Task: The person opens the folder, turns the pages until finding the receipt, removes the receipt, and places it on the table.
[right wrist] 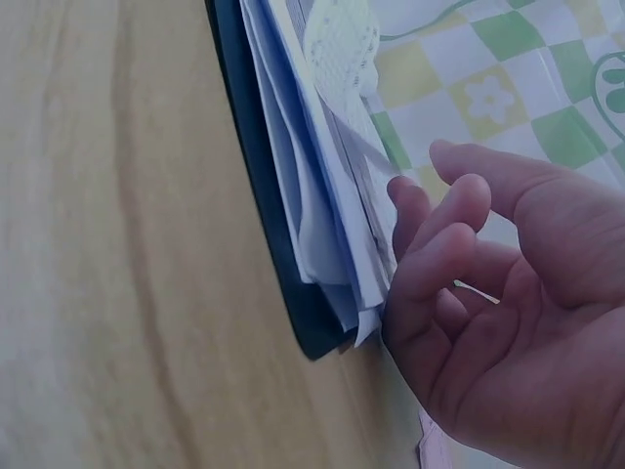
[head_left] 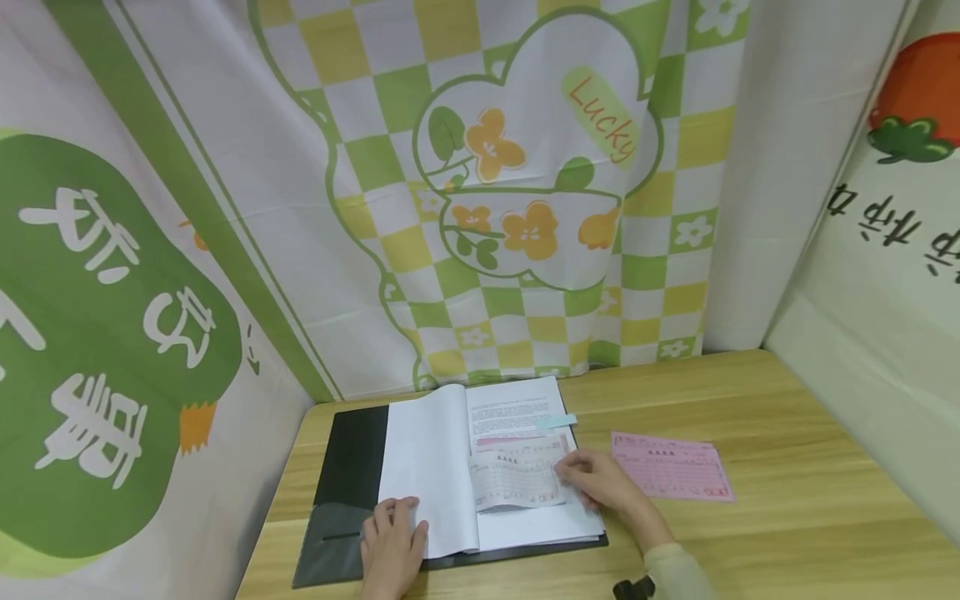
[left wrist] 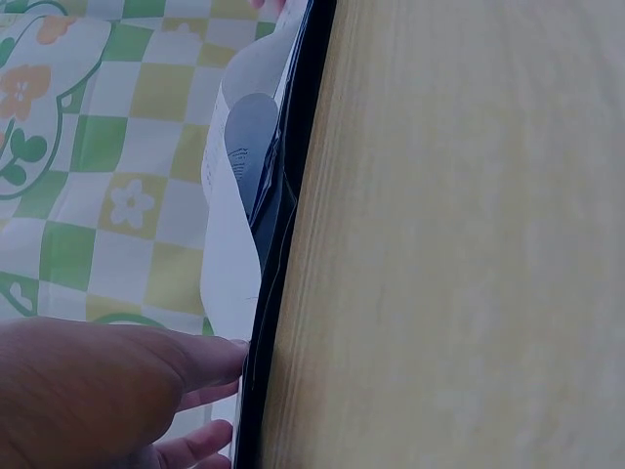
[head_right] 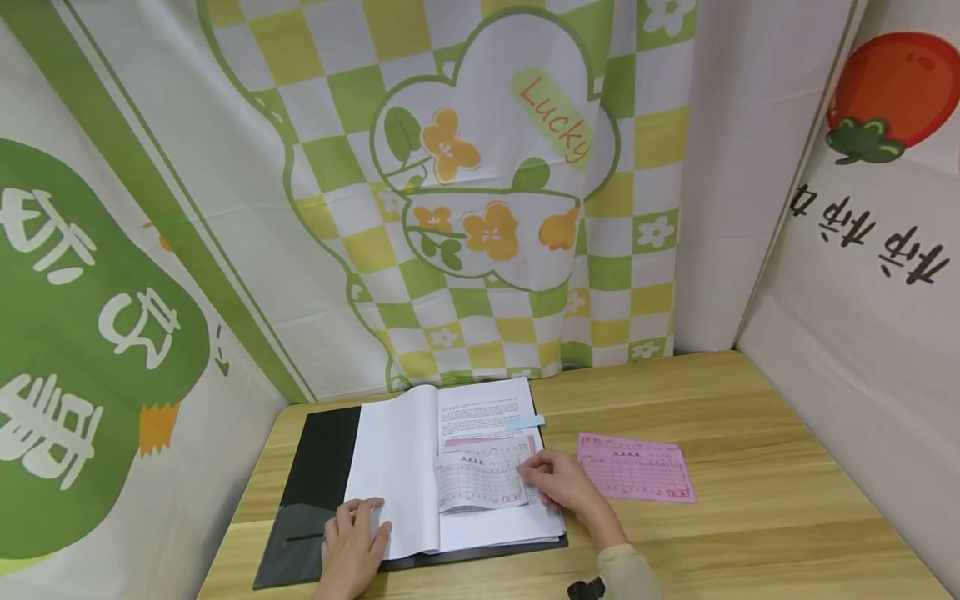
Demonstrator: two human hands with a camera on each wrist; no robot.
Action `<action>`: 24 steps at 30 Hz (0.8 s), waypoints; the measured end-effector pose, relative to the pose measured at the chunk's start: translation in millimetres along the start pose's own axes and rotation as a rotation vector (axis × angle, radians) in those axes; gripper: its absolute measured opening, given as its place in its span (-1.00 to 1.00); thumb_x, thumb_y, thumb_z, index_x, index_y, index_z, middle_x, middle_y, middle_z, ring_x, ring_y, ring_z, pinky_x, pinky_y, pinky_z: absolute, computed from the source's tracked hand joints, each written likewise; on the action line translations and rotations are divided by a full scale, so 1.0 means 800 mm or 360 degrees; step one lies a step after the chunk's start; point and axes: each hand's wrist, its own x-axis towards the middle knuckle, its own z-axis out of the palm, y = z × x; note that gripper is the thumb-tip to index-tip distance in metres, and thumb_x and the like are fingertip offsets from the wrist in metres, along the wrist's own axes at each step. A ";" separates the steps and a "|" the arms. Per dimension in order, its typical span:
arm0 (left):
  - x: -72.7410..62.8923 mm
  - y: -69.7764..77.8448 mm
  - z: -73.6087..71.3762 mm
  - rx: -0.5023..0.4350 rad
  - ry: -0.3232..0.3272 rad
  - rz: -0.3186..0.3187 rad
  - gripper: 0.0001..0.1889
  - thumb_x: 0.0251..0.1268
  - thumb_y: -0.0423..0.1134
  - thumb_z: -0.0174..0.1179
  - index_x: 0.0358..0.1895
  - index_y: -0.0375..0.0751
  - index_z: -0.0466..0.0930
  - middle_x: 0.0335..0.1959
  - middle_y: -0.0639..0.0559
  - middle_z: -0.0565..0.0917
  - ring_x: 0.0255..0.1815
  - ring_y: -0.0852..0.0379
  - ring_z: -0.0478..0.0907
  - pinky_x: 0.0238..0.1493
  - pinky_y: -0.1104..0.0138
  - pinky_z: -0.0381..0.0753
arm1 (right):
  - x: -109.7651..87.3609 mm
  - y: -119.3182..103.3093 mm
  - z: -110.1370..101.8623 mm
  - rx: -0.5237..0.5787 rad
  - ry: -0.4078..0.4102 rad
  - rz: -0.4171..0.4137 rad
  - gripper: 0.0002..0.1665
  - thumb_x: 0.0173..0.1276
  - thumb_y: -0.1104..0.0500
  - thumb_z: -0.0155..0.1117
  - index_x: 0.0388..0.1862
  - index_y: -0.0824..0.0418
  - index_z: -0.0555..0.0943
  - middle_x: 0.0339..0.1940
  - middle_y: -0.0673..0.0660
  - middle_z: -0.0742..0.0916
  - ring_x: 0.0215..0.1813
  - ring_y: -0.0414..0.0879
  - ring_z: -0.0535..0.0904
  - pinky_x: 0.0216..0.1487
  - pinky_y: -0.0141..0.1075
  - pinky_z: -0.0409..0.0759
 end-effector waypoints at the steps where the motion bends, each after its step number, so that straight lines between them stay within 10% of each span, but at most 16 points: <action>1: 0.000 0.000 0.000 -0.0003 0.0004 0.0001 -0.64 0.42 -0.19 0.32 0.21 -0.13 0.56 0.26 -0.29 0.34 0.21 -0.33 0.27 0.14 -0.26 0.32 | 0.000 -0.001 0.000 -0.0004 -0.0005 -0.0003 -0.62 0.49 0.01 0.39 0.08 0.27 0.70 -0.30 0.14 0.71 -0.55 -0.14 0.44 -0.54 -0.36 0.41; 24: 0.001 -0.002 -0.004 -0.0018 -0.0019 0.0001 -0.64 0.44 -0.17 0.32 0.22 -0.11 0.55 0.26 -0.27 0.32 0.21 -0.33 0.26 0.18 -0.27 0.29 | -0.002 -0.002 0.006 0.0007 -0.0068 -0.0118 -0.59 0.59 0.06 0.24 0.15 0.37 0.57 -0.33 0.18 0.67 -0.65 -0.17 0.34 -0.62 -0.38 0.33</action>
